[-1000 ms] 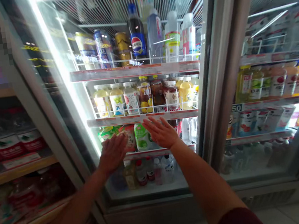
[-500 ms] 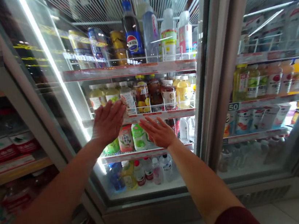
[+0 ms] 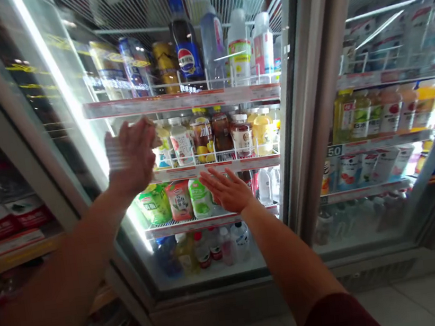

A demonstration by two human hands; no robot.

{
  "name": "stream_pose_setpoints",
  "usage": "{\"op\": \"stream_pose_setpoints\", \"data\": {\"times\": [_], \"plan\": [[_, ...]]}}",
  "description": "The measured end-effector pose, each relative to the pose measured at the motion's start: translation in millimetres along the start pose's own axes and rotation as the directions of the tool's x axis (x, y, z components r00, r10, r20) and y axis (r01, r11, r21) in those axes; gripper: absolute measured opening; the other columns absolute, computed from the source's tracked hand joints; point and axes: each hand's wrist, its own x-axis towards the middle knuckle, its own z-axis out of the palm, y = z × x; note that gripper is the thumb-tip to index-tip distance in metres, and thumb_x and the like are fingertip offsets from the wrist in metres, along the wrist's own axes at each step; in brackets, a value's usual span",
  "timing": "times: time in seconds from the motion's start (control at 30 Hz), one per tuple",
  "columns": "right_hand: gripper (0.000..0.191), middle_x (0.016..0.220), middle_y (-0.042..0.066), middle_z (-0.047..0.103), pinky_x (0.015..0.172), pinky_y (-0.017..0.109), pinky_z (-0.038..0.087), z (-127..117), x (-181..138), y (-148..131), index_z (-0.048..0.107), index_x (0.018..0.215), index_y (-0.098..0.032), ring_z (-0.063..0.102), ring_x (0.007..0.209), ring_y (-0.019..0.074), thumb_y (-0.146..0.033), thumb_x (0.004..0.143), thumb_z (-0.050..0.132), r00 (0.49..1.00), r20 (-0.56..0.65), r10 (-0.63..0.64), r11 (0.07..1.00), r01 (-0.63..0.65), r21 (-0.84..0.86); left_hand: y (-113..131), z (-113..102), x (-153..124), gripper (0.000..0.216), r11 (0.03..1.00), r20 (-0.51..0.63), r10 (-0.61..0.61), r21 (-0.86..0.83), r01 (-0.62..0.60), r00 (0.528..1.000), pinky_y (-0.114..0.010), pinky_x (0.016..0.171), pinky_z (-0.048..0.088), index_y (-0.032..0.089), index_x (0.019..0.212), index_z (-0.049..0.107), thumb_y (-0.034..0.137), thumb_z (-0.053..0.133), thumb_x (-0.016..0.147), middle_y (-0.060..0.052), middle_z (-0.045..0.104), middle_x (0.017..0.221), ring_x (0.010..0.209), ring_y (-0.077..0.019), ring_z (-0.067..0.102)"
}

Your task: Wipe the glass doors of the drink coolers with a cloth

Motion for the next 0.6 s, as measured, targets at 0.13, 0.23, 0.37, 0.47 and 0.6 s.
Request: {"op": "stream_pose_setpoints", "data": {"times": [0.13, 0.23, 0.37, 0.47, 0.6], "plan": [[0.058, 0.157, 0.002, 0.046, 0.129, 0.044, 0.000, 1, 0, 0, 0.037, 0.156, -0.020, 0.029, 0.153, 0.0195, -0.023, 0.099, 0.045, 1.000, 0.000, 0.006, 1.000, -0.006, 0.001, 2, 9, -32, 0.061, 0.999, -0.048, 0.010, 0.037, -0.008, 0.999, -0.058, 0.125, 0.004, 0.015, 0.157, 0.028, 0.045, 0.035, 0.105, -0.009, 0.018, 0.168, 0.157, -0.0290, 0.001], [0.057, 0.156, 0.003, 0.046, 0.129, 0.044, 0.001, 0, 0, -1, 0.038, 0.155, -0.020, 0.029, 0.153, 0.0196, -0.022, 0.098, 0.045, 1.000, -0.008, 0.003, 1.000, -0.003, -0.011, 8, 15, -63, 0.052, 0.919, 0.108, 0.393, -0.034, -0.392, 0.913, -0.046, 0.127, 0.004, 0.030, 0.153, 0.038, 0.047, 0.040, 0.104, 0.000, 0.035, 0.163, 0.157, -0.0195, 0.008], [0.059, 0.156, 0.003, 0.046, 0.129, 0.045, 0.002, 0, 0, -1, 0.036, 0.156, -0.019, 0.027, 0.153, 0.0204, -0.024, 0.098, 0.046, 1.000, 0.007, 0.001, 1.000, -0.001, -0.014, -20, -2, -58, 0.052, 0.979, 0.093, 0.200, 0.009, -0.202, 0.975, -0.053, 0.126, 0.006, 0.025, 0.154, 0.034, 0.042, 0.039, 0.106, -0.002, 0.033, 0.163, 0.155, -0.0242, 0.014], [0.061, 0.156, 0.003, 0.047, 0.129, 0.045, 0.004, 0, -2, 0, 0.032, 0.158, -0.021, 0.030, 0.152, 0.0207, -0.024, 0.098, 0.046, 1.000, 0.026, 0.010, 1.000, -0.010, 0.002, -34, -9, -56, 0.059, 0.988, -0.016, -0.140, 0.064, 0.141, 0.990, -0.062, 0.123, 0.006, 0.014, 0.157, 0.026, 0.040, 0.036, 0.106, -0.010, 0.019, 0.168, 0.156, -0.0325, 0.007], [0.062, 0.155, 0.004, 0.047, 0.129, 0.045, 0.005, 0, -3, -1, 0.029, 0.159, -0.021, 0.032, 0.151, 0.0209, -0.023, 0.099, 0.045, 1.000, 0.028, 0.010, 1.000, -0.011, 0.010, -16, 9, -104, 0.056, 0.999, 0.065, -0.023, 0.038, 0.020, 0.998, -0.057, 0.125, 0.009, 0.018, 0.152, 0.041, 0.045, 0.039, 0.103, -0.010, 0.030, 0.164, 0.156, -0.0309, 0.011]]}}
